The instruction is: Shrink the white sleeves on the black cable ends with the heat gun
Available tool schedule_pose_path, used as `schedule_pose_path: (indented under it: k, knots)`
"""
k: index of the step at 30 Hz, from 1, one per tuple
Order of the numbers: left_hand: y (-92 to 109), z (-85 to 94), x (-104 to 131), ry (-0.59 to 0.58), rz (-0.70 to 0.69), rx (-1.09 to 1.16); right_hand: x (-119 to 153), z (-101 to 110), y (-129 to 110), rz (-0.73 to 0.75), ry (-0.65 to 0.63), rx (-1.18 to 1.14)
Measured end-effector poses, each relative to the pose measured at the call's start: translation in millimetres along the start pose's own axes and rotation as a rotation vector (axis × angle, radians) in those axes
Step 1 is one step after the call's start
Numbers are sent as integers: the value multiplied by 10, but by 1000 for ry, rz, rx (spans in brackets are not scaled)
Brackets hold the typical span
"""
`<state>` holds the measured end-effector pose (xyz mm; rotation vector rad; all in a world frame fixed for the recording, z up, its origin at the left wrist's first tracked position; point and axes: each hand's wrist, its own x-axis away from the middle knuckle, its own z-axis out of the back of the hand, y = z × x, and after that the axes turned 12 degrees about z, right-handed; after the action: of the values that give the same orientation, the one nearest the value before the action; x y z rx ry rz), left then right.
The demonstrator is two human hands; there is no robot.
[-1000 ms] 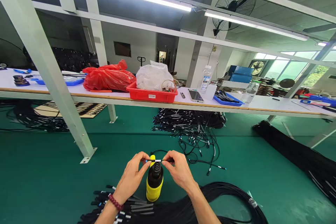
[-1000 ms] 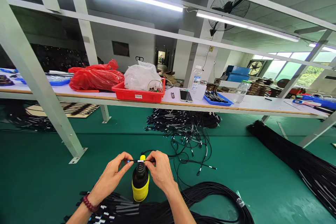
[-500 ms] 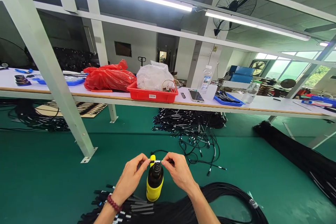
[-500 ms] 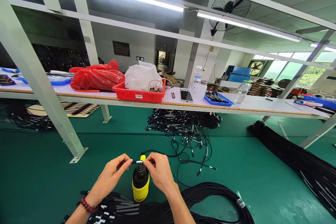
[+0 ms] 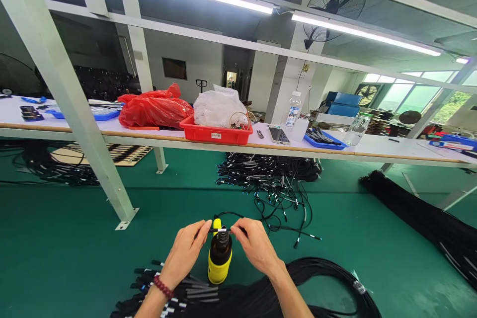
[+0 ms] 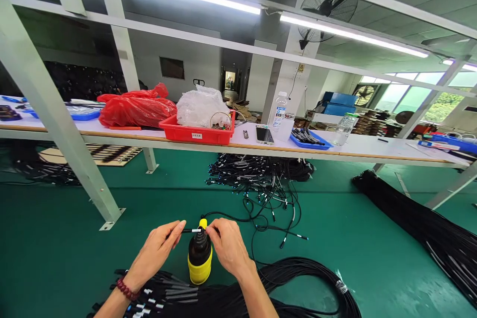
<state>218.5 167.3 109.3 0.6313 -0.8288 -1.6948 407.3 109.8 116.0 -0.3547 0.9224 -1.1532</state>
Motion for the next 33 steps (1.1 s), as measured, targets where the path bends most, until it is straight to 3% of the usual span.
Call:
schedule_pose_path:
  k: [16, 28, 33]
  knots:
    - [-12, 24, -13, -35, -15, 12, -7, -41, 43, -54, 122, -94]
    - [-6, 3, -53, -35, 23, -55, 15, 26, 10, 5, -13, -13]
    - [-6, 1, -43, -38, 11, -44, -7, -1, 57, -6, -1, 16]
